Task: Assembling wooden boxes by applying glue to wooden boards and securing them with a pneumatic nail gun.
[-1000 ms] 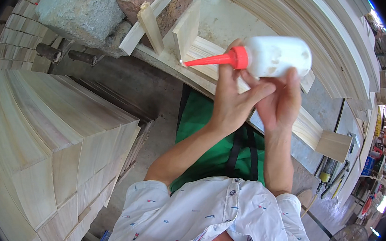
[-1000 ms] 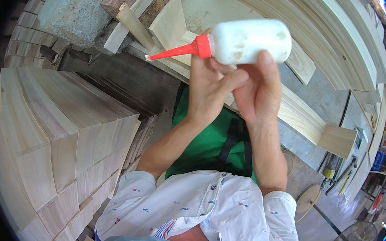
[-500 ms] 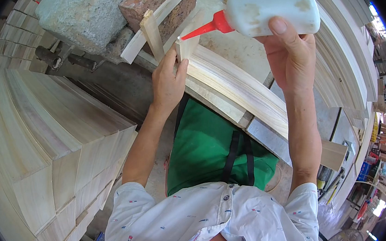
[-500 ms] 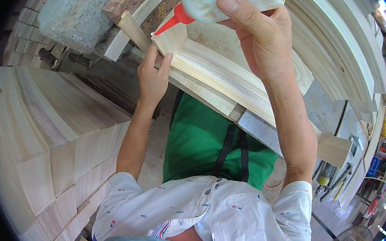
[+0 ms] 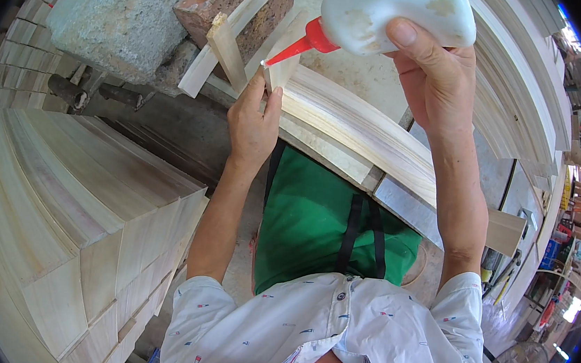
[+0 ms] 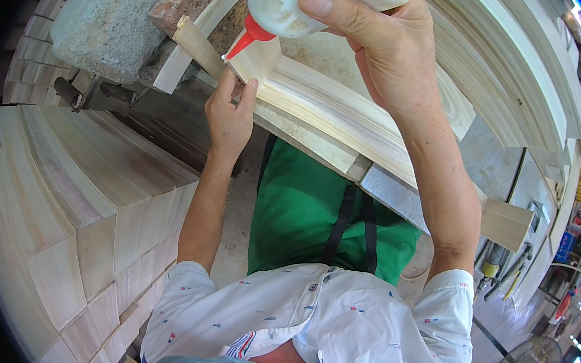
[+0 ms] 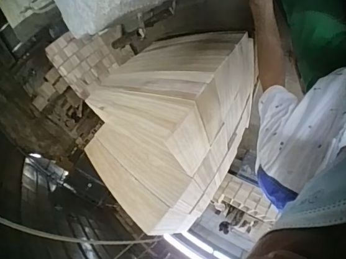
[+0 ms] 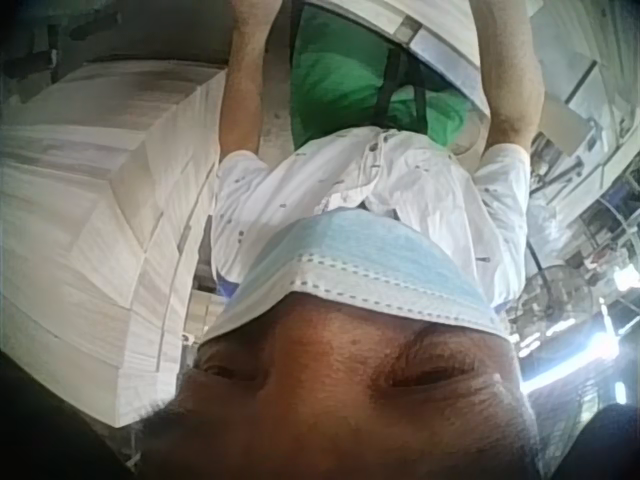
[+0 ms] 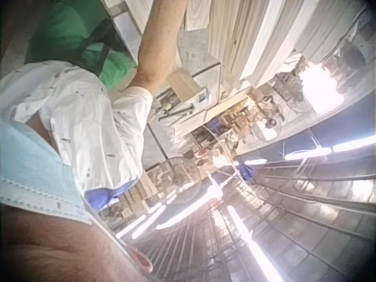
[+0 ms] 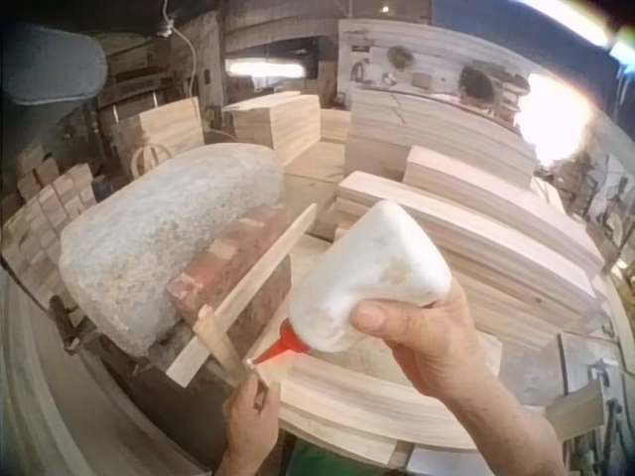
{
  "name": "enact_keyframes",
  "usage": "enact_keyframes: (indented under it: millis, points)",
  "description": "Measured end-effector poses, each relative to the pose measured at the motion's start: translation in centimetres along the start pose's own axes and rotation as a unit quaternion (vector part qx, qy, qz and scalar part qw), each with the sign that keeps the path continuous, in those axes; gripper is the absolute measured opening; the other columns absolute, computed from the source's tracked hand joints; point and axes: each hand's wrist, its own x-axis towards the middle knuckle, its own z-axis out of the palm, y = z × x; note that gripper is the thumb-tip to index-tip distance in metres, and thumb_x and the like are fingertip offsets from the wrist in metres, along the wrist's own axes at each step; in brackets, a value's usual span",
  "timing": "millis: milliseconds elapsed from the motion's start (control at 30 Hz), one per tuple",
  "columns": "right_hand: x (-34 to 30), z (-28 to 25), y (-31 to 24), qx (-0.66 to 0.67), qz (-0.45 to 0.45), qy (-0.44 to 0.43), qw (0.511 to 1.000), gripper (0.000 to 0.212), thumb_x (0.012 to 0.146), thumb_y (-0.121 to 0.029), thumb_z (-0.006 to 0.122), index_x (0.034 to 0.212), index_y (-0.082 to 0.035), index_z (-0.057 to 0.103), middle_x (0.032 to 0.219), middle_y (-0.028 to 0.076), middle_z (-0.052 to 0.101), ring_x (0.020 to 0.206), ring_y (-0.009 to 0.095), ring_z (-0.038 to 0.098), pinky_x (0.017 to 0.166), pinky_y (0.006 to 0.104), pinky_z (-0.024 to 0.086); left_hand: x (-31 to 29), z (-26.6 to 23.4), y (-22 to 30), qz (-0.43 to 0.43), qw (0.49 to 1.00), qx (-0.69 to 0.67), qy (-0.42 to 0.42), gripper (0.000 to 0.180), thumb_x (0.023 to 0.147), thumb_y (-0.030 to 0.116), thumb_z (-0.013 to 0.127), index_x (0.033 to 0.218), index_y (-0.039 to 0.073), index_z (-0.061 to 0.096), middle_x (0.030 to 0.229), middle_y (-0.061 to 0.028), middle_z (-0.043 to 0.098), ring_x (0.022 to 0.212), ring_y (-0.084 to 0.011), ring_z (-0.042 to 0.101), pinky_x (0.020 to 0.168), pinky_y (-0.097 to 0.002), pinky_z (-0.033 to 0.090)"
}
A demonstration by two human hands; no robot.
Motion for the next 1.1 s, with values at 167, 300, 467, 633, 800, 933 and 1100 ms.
enact_keyframes:
  millis: [167, 300, 467, 633, 800, 933, 1100]
  points:
    - [0.3, 0.4, -0.2, -0.013, 0.0, -0.005, 1.0, 0.039, 0.083, -0.012, 0.07, 0.119, -0.004, 0.056, 0.113, 0.01, 0.063, 0.106, 0.024, 0.061, 0.093, 0.043, 0.05, -0.1, 0.1, -0.2, 0.014, 1.0, 0.001, 0.009, 0.04, 0.086, 0.003, 0.06, 0.125, -0.001, 0.052, 0.093, -0.0186, 0.064, 0.078, -0.0254, 0.065, 0.071, -0.0352, 0.051]
    - [0.7, 1.3, -1.0, -0.023, 0.003, -0.026, 0.999, 0.037, 0.084, -0.013, 0.07, 0.117, -0.004, 0.057, 0.113, 0.01, 0.063, 0.106, 0.024, 0.061, 0.094, 0.043, 0.049, -0.1, 0.2, -0.2, 0.012, 1.0, -0.003, 0.011, 0.036, 0.086, 0.004, 0.059, 0.122, -0.001, 0.053, 0.091, -0.0182, 0.064, 0.077, -0.0253, 0.064, 0.069, -0.0354, 0.05]
    - [1.0, 2.6, -2.2, 0.026, 0.05, 0.024, 0.998, 0.051, 0.075, -0.004, 0.074, 0.122, -0.001, 0.053, 0.11, 0.012, 0.062, 0.102, 0.021, 0.059, 0.088, 0.0359, 0.049, 0.0, 0.1, -0.1, 0.011, 1.0, 0.013, 0.003, 0.035, 0.086, 0.004, 0.059, 0.121, -0.001, 0.053, 0.09, -0.0183, 0.063, 0.076, -0.0262, 0.064, 0.069, -0.0356, 0.05]
    - [1.5, 2.2, -2.3, 0.015, 0.041, 0.032, 0.999, 0.051, 0.076, -0.004, 0.074, 0.122, -0.001, 0.053, 0.111, 0.012, 0.062, 0.103, 0.022, 0.059, 0.089, 0.037, 0.049, -0.1, 0.1, 0.0, 0.005, 1.0, 0.014, 0.004, 0.034, 0.087, 0.005, 0.059, 0.12, -0.001, 0.053, 0.09, -0.0185, 0.063, 0.076, -0.0284, 0.064, 0.069, -0.0368, 0.05]
    - [2.4, 0.7, -1.7, 0.011, 0.047, 0.033, 0.998, 0.049, 0.077, -0.005, 0.073, 0.122, -0.002, 0.053, 0.109, 0.011, 0.063, 0.1, 0.02, 0.06, 0.086, 0.0351, 0.051, -0.1, 0.1, -0.1, -0.002, 1.0, 0.015, 0.008, 0.031, 0.087, 0.005, 0.059, 0.117, -0.002, 0.054, 0.09, -0.0194, 0.063, 0.076, -0.0297, 0.064, 0.069, -0.0375, 0.05]
    - [3.2, 0.1, -1.6, -0.053, 0.012, -0.006, 0.999, 0.041, 0.082, -0.01, 0.069, 0.12, -0.003, 0.055, 0.11, 0.01, 0.063, 0.102, 0.022, 0.061, 0.088, 0.0393, 0.05, -0.1, 0.1, 0.0, -0.006, 1.0, 0.01, 0.002, 0.029, 0.087, 0.006, 0.059, 0.115, -0.003, 0.055, 0.09, -0.0199, 0.064, 0.077, -0.0302, 0.064, 0.069, -0.0375, 0.05]
    - [3.7, -0.2, -1.8, -0.023, 0.032, 0.024, 0.999, 0.042, 0.079, -0.008, 0.072, 0.118, -0.002, 0.056, 0.104, 0.009, 0.065, 0.094, 0.018, 0.063, 0.077, 0.0307, 0.053, 0.0, 0.3, 0.2, 0.005, 1.0, -0.001, 0.018, 0.026, 0.087, 0.006, 0.059, 0.112, -0.003, 0.056, 0.089, -0.0196, 0.064, 0.076, -0.0296, 0.065, 0.068, -0.0374, 0.051]
